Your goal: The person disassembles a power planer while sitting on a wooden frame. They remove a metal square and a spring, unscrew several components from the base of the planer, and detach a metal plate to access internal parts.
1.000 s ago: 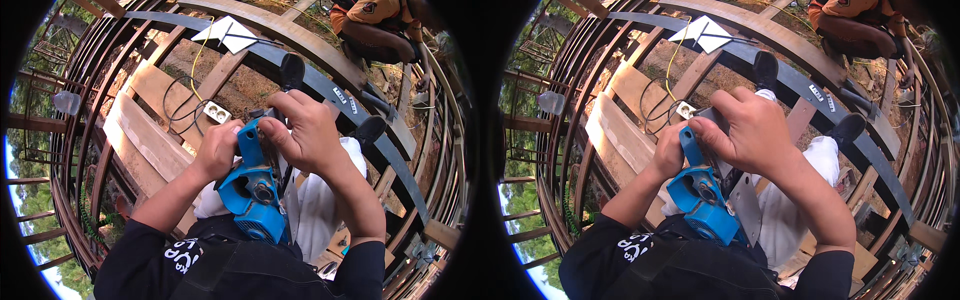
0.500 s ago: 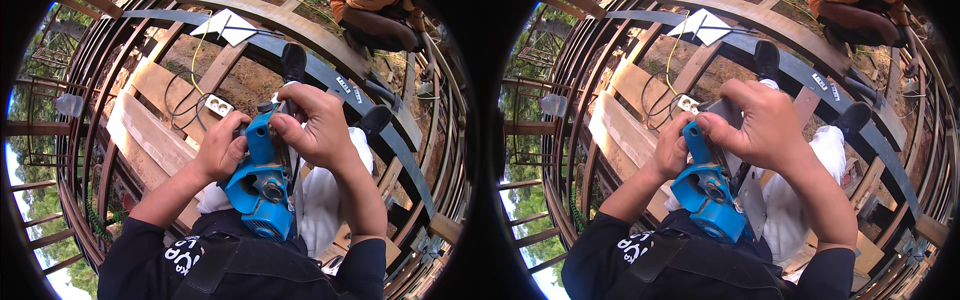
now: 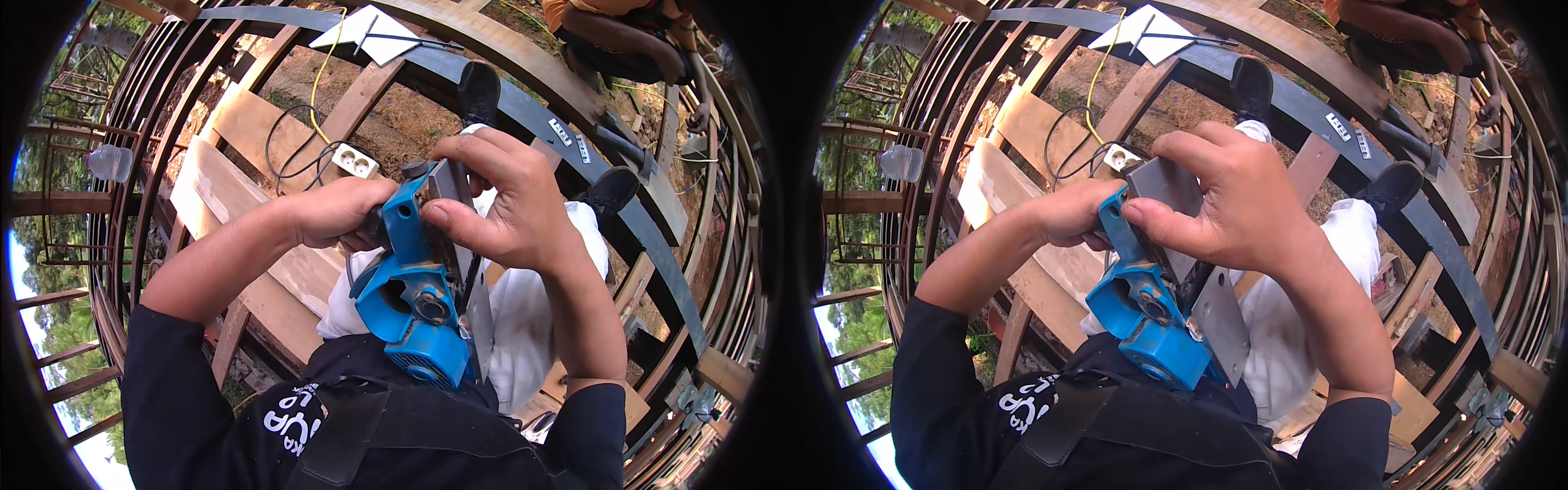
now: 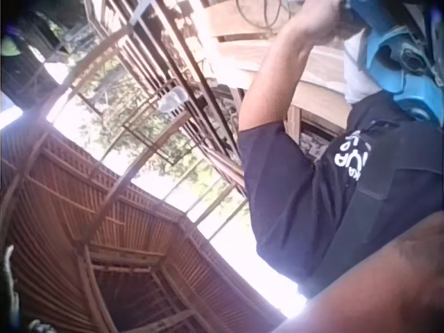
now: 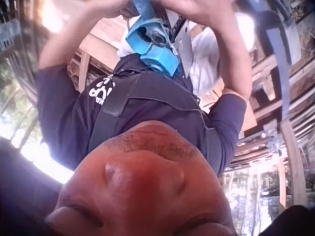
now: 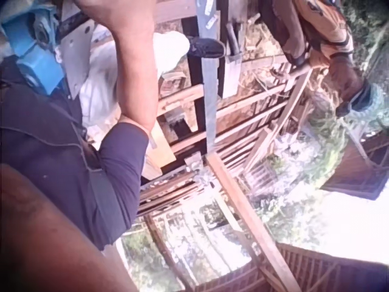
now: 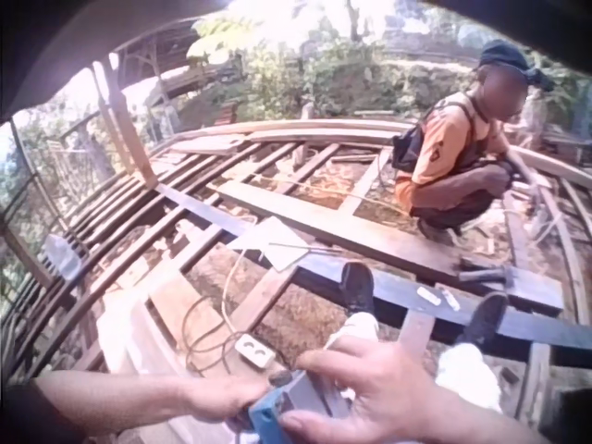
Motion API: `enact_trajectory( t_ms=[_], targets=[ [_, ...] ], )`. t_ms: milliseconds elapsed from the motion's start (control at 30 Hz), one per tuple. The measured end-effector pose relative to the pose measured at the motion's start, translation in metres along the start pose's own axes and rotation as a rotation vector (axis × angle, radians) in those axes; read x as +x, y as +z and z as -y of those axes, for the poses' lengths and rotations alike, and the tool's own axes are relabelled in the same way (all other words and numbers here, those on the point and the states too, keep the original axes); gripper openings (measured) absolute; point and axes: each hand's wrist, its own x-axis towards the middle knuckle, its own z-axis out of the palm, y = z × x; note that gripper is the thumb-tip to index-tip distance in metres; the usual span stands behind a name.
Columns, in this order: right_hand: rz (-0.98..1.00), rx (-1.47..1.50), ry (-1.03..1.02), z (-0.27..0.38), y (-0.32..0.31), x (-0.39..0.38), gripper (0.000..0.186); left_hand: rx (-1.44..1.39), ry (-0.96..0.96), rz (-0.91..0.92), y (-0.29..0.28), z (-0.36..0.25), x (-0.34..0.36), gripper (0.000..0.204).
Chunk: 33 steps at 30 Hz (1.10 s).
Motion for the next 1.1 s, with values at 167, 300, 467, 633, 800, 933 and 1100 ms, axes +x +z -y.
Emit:
enact_trajectory(
  t_ms=[167, 300, 467, 633, 800, 933, 1100],
  targets=[
    [-0.045, 0.009, 0.117, -0.005, -0.008, -0.005, 0.053, 0.465, 0.845, -0.375, 0.014, 0.038, 0.001, 0.059],
    [-0.017, 0.005, 0.117, -0.004, -0.007, -0.004, 0.053, 0.310, 0.811, -0.338, 0.020, 0.062, 0.012, 0.070],
    [-0.084, -0.014, 0.073, -0.006, -0.009, -0.010, 0.054, 0.349, 0.949, -0.409, 0.020, 0.066, 0.017, 0.075],
    [-0.080, -0.059, 0.037, -0.007, -0.008, -0.007, 0.045, 0.366, 0.963, -0.387, 0.027, 0.056, 0.016, 0.074],
    [-0.145, -0.107, 0.007, -0.006, -0.006, -0.009, 0.053, 0.023, 0.651, -0.337, 0.034, 0.043, 0.006, 0.064],
    [-0.174, -0.101, 0.079, -0.005, -0.006, -0.014, 0.054, 0.054, 0.425, -0.144, 0.008, 0.030, -0.004, 0.061],
    [-0.105, -0.043, 0.168, -0.008, -0.010, -0.013, 0.058, 0.356, 0.860, -0.385, 0.019, 0.054, 0.006, 0.064]
  ],
)
